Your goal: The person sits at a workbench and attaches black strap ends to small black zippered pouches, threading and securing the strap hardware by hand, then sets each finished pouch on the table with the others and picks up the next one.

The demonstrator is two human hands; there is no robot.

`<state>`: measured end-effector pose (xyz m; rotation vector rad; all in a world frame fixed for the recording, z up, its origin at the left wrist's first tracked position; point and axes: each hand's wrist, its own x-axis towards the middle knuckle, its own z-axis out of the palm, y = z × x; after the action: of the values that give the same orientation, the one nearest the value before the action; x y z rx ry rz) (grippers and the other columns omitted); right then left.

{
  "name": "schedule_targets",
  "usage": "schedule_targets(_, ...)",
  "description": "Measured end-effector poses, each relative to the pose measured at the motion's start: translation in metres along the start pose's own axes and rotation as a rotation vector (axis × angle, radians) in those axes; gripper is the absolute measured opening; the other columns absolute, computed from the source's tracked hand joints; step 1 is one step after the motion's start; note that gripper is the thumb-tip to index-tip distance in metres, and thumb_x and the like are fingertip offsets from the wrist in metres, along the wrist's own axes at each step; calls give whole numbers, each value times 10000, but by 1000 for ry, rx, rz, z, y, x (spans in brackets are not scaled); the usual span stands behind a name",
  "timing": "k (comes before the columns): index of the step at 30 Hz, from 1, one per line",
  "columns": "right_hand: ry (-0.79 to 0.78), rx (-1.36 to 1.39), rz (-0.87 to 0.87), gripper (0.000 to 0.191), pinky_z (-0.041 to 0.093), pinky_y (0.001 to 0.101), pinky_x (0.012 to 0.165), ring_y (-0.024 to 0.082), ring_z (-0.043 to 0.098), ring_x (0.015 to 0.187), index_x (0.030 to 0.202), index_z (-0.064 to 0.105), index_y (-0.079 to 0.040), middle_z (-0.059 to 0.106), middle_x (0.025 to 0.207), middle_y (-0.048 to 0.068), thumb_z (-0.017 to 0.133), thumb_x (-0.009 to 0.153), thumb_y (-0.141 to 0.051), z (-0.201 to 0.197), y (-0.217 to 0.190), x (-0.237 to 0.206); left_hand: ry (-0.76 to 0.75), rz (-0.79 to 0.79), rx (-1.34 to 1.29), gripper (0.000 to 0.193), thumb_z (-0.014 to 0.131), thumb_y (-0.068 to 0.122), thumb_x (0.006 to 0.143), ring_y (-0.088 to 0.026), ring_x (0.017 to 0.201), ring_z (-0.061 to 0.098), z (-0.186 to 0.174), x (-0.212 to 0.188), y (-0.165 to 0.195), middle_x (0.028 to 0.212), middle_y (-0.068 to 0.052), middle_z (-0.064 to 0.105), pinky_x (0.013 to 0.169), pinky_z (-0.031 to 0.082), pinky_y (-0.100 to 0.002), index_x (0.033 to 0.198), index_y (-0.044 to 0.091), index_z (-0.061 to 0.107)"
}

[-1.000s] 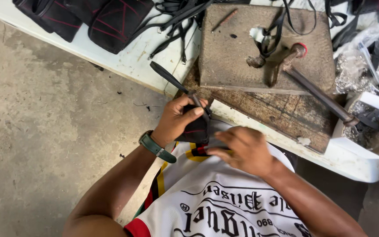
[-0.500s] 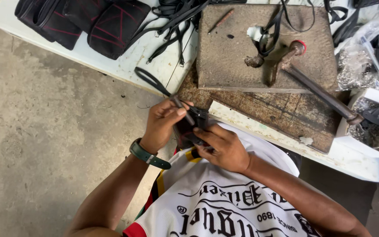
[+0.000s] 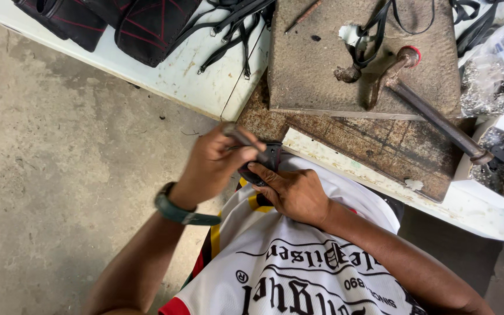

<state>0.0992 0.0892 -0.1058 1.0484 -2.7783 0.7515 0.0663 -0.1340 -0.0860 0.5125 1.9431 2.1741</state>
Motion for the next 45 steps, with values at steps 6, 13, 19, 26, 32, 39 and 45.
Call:
schedule_targets(6, 26, 62, -9, 432, 482, 399, 474, 270, 630, 540, 1274, 681, -115, 664, 691, 73, 725, 933, -376, 0, 2, -1, 41, 102, 510, 158, 685, 121, 992, -264, 892, 752, 31, 13, -9, 988, -132, 746, 753, 587, -355, 1109, 30, 629)
schedule_targets(13, -26, 88, 21, 431, 499, 405, 487, 287, 659, 560, 1241, 706, -95, 706, 721, 92, 734, 900, -357, 13, 7, -3, -114, 176, 645, 182, 651, 132, 1003, -373, 898, 675, 22, 18, -17, 993, -160, 677, 743, 536, -434, 1136, 22, 593)
schedule_targets(19, 268, 271, -117, 200, 628, 293, 768, 244, 755, 949, 1054, 683, -130, 738, 1172, 154, 739, 980, -308, -71, 29, -17, -114, 239, 648, 194, 648, 145, 1014, -389, 934, 662, 23, 15, -23, 1032, -164, 662, 773, 534, -441, 1158, 27, 595)
schedule_targets(26, 261, -805, 471, 550, 559, 456, 803, 374, 644, 984, 1269, 715, -108, 664, 1162, 146, 841, 782, -329, -128, 132, -63, -119, 215, 696, 184, 659, 195, 993, -382, 908, 645, 22, 8, -31, 988, -163, 654, 784, 523, -443, 1063, 30, 619)
schedule_targets(32, 307, -244, 715, 364, 509, 413, 664, 284, 615, 749, 1314, 691, -94, 673, 870, 152, 744, 983, -239, -164, 128, -70, -88, 321, 661, 185, 632, 204, 980, -387, 900, 635, 23, -1, -17, 961, -160, 658, 779, 508, -466, 1045, 32, 614)
schedule_targets(39, 880, 179, 166, 266, 475, 309, 643, 167, 577, 752, 1153, 672, -15, 653, 862, 76, 742, 973, -198, -244, 59, -117, -44, 312, 688, 234, 627, 246, 988, -405, 889, 620, 20, -14, -20, 960, -175, 652, 758, 491, -489, 1039, 21, 589)
schedule_targets(45, 962, -26, -1, 278, 527, 399, 620, 277, 657, 733, 1101, 666, -52, 698, 856, 121, 695, 947, -282, -219, -18, -68, -55, 305, 673, 229, 620, 250, 990, -400, 895, 627, 17, -16, -20, 952, -167, 656, 765, 496, -488, 1041, 28, 596)
